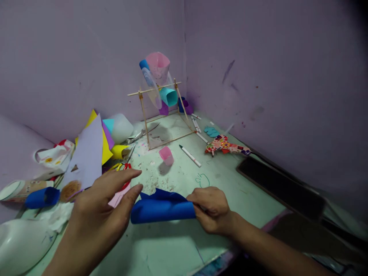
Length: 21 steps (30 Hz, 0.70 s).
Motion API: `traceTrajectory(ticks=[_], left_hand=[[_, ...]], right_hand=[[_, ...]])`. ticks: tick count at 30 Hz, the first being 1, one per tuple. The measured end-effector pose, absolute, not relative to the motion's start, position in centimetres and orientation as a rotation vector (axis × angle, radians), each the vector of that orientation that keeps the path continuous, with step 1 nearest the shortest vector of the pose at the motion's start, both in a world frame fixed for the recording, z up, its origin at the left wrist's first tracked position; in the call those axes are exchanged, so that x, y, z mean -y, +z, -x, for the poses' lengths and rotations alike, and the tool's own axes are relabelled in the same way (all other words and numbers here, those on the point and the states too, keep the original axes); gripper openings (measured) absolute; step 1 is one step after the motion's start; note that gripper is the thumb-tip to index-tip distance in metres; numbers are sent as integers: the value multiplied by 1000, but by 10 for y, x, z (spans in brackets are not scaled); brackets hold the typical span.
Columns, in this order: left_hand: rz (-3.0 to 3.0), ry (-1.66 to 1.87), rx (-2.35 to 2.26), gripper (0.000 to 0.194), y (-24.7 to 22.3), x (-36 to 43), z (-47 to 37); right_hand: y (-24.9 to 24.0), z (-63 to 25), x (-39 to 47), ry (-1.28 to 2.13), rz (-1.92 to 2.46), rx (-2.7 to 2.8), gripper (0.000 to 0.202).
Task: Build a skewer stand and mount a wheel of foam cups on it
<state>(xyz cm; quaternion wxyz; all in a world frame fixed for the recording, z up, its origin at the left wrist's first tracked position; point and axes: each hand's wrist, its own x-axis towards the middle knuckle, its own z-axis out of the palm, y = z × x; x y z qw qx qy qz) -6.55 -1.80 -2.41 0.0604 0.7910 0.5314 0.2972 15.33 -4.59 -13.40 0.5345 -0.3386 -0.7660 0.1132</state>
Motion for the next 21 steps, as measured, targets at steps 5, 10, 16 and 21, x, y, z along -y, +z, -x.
traceTrajectory(ticks=[5,10,16,21], left_hand=[[-2154,842,-1793,28,-12,10,78],[-1986,922,-1809,24,-1,4,87],[-1624,1011,-1421,27,-26,4,75],[-1296,943,-968,62,-69,24,43]], right_hand=[[-130,-159,53,275,725,1776,28],[-134,-160,57,478,772,1648,25],[-135,-148,43,1414,1033,790,35],[-136,-141,39,1555,1041,625,42]])
